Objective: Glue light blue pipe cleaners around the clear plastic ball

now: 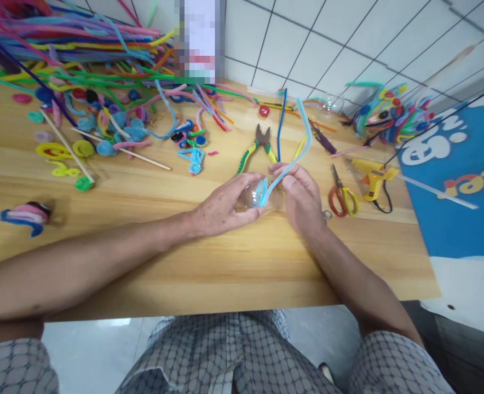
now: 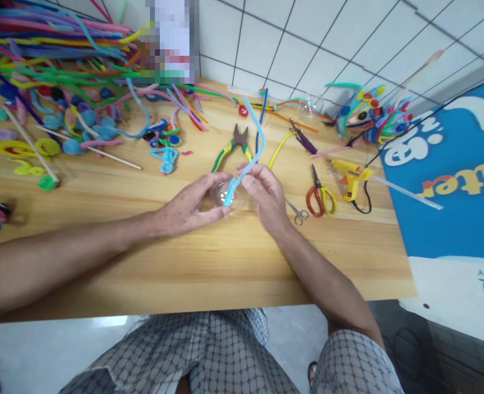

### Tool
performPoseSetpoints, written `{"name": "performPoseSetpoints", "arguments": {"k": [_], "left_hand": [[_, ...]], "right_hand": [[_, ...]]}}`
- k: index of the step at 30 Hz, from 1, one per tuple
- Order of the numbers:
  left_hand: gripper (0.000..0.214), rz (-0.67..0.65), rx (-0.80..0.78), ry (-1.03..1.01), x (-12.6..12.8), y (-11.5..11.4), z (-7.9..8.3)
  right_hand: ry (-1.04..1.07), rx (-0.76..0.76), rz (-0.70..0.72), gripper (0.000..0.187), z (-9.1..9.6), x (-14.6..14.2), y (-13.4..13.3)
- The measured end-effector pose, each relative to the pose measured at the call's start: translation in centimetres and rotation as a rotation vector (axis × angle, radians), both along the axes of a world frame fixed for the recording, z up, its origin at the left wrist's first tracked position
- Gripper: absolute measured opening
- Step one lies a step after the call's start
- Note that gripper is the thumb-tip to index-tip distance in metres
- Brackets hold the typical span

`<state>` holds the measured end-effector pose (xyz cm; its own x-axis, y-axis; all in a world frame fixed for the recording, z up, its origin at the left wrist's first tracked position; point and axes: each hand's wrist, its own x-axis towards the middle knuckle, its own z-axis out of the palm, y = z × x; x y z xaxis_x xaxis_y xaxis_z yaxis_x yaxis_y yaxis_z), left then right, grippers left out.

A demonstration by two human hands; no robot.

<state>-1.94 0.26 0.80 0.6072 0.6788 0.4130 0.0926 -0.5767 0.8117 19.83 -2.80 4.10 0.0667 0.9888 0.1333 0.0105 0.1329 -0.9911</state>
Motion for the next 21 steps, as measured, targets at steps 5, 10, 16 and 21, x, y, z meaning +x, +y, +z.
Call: {"name": "performPoseSetpoints", "arguments": {"k": [5,10,16,21], "left_hand": [[0.057,0.006,-0.006,0.001,0.1,-0.1,0.1],[0.056,0.004,0.008,0.013,0.3,0.2,-0.2],[0.055,0.005,-0.038,0.041,0.4,0.1,0.2],[0.055,0.008,-0.071,0.061,0.5,0.0,0.5]], "right_hand": [[-0.026,-0.005,0.047,0.052,2.3,1.0,1.0],[0.028,-0.108,0.234,0.049,5.2,2.1,2.9],[0.193,-0.184,0.407,0.043,6.5,2.5,4.7],[0.315,-0.196,0.351,0.042,6.7,2.3,5.7]]}}
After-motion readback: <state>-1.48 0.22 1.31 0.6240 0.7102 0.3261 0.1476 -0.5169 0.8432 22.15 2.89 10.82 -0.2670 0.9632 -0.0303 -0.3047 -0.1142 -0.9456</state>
